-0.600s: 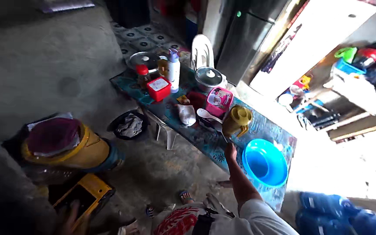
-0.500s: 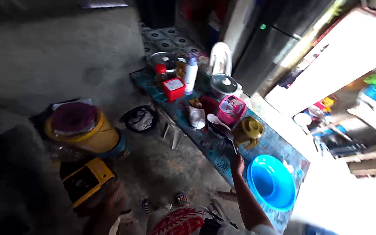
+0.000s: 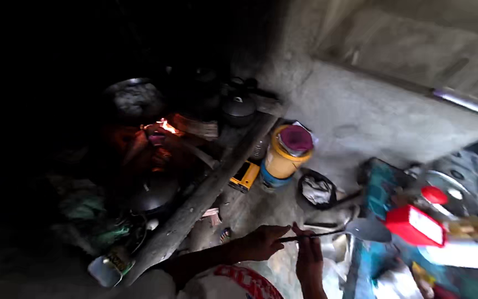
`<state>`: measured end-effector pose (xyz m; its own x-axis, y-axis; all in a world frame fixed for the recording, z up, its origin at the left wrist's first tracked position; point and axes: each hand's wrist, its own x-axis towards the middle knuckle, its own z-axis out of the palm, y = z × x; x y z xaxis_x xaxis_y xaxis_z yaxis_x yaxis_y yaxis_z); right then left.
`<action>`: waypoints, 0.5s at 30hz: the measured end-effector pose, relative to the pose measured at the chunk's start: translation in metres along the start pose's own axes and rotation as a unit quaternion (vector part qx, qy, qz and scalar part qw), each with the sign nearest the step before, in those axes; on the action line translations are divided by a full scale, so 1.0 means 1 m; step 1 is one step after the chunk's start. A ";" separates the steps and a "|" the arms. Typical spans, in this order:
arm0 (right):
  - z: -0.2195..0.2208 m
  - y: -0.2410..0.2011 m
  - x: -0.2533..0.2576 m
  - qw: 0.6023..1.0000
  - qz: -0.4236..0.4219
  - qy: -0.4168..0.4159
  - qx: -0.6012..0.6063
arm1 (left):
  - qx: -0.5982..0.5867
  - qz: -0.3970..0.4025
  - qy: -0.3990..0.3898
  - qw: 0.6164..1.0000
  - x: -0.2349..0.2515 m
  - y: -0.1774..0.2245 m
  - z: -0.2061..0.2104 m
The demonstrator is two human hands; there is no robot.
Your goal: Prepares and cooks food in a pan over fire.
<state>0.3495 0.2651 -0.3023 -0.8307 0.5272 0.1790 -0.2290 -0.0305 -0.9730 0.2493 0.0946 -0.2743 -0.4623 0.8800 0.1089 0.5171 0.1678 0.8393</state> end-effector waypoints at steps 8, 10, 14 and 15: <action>0.191 0.021 0.114 0.955 0.071 -0.281 0.067 | -0.063 -0.173 0.266 0.946 -0.052 -0.056 -0.133; 0.233 0.029 0.133 0.929 0.138 -0.339 0.063 | -0.093 -0.189 0.355 0.911 -0.075 -0.059 -0.163; 0.342 0.038 0.167 0.851 0.311 -0.418 0.059 | -0.100 -0.195 0.554 0.803 -0.117 -0.065 -0.208; 0.374 0.034 0.171 0.827 0.349 -0.437 0.060 | -0.105 -0.196 0.594 0.773 -0.128 -0.064 -0.215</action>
<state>0.0096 0.0367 -0.2503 -0.8191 -0.4680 -0.3317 0.4562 -0.1809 -0.8713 0.1209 -0.1241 -0.2277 -0.9534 -0.2711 0.1322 0.0990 0.1328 0.9862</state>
